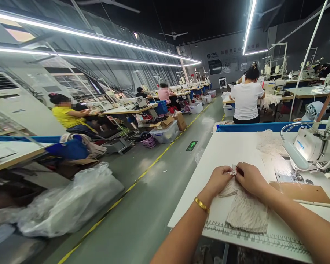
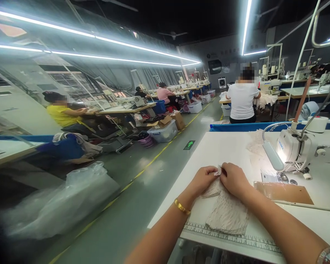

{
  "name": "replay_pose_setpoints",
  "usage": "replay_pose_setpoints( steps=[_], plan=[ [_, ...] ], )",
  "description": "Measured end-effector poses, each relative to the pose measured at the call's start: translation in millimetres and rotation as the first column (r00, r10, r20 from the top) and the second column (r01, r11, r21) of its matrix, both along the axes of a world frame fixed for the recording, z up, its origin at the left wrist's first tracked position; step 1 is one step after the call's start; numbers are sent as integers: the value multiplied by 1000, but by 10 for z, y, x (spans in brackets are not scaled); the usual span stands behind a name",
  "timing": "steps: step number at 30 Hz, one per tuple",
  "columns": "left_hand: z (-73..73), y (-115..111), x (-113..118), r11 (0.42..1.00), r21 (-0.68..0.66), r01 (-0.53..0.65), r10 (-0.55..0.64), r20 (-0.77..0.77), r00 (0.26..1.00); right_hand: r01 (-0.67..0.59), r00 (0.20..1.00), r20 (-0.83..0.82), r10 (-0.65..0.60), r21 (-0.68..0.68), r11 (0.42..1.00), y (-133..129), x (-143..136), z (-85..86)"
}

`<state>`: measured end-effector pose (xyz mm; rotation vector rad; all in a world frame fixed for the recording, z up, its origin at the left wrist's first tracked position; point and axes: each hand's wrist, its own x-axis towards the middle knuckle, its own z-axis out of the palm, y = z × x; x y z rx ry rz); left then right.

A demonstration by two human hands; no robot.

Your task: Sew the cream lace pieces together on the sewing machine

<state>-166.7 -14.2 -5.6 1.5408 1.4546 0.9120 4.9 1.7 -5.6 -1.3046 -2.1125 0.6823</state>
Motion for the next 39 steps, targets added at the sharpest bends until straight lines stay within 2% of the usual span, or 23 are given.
replay_pose_setpoints(
  steps=[4,9,11,12,13,15,16,18,20,22,24,26,30,35,39],
  plan=[
    [-5,3,17,1000,0,-19,19,-20,1000,9,1000,-3,-9,23,1000,22,14,8],
    [-52,24,25,999,6,-41,42,-64,997,25,999,-47,-26,-34,999,-18,124,87],
    [-70,46,14,998,23,-58,60,-96,994,-68,996,-65,63,-84,994,-126,275,195],
    [-73,57,4,997,39,-72,76,-115,990,-156,986,-78,147,-125,980,-196,380,263],
    [-69,67,-6,994,63,-91,99,-132,986,-250,967,-95,236,-172,953,-268,501,334],
    [-41,72,-24,980,129,-149,168,-151,974,-449,892,-202,404,-291,845,-396,760,462],
    [-19,64,-27,967,178,-182,210,-154,966,-428,898,-256,358,-322,844,-443,881,504],
    [31,20,-2,920,336,-200,263,-153,953,-268,951,-251,181,-377,887,-503,1070,525],
    [66,-54,72,851,518,-86,194,-158,968,-117,984,-166,57,-375,920,-533,1163,463],
    [66,-136,188,776,614,143,-4,-222,975,-78,996,-62,62,-288,955,-552,1164,352],
    [33,-203,312,726,580,370,-217,-318,923,-68,997,36,75,-162,984,-565,1108,231],
    [-14,-245,408,704,490,514,-338,-405,850,-63,992,108,73,-87,994,-567,1038,127],
    [-76,-266,461,739,356,572,-392,-463,795,-98,981,161,107,-63,993,-532,933,1],
    [-81,-247,436,762,325,560,-392,-457,799,-86,978,185,99,-78,993,-465,897,-32],
    [-84,-229,436,775,307,552,-390,-455,801,-53,986,154,70,-114,992,-433,989,2]
  ],
)
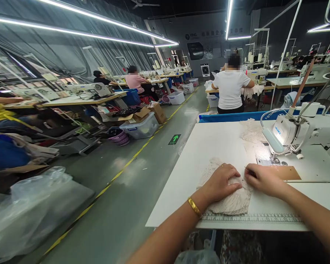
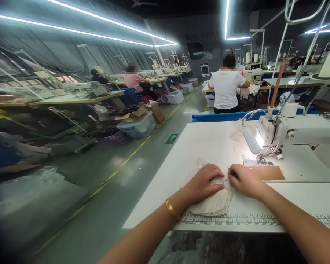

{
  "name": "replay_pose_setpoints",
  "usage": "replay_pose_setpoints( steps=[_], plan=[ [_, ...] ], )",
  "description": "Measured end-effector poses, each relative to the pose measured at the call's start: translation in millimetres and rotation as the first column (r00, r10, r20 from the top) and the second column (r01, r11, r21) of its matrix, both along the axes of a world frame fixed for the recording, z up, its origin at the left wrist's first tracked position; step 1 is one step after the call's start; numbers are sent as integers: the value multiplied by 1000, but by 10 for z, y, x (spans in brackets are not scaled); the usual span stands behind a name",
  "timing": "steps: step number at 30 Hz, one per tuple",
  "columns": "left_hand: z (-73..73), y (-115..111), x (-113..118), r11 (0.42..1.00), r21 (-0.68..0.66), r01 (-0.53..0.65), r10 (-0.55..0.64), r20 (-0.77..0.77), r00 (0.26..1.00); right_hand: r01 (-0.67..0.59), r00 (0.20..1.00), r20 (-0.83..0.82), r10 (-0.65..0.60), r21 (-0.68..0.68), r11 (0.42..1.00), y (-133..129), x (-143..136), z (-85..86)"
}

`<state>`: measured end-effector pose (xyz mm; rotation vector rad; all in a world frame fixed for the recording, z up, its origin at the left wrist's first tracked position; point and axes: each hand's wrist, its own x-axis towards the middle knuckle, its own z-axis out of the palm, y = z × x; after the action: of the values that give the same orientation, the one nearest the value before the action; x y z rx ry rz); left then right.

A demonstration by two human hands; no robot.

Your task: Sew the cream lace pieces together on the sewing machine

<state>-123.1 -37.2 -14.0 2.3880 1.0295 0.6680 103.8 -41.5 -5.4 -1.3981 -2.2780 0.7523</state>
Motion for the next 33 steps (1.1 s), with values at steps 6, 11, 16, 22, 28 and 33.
replay_pose_setpoints(
  steps=[6,11,16,22,28,33],
  plan=[
    [-1,8,-4,1000,-19,-5,5,7,1000,-22,1000,-22,22,20,1000,-58,23,25],
    [6,17,-6,1000,-15,2,-2,3,1000,-27,1000,-15,28,35,999,-29,-119,-16],
    [3,13,-1,999,-34,0,0,-6,1000,85,994,-71,-85,-3,996,-43,8,80],
    [57,78,-156,998,63,12,-13,6,1000,-410,912,-214,350,-482,775,-749,136,603],
    [189,177,-331,991,-39,-127,105,-350,931,-216,967,4,256,-523,825,-1198,289,504],
    [219,352,-412,980,-25,-196,166,-437,884,-30,999,-34,16,-453,891,-1157,837,149]
  ],
)
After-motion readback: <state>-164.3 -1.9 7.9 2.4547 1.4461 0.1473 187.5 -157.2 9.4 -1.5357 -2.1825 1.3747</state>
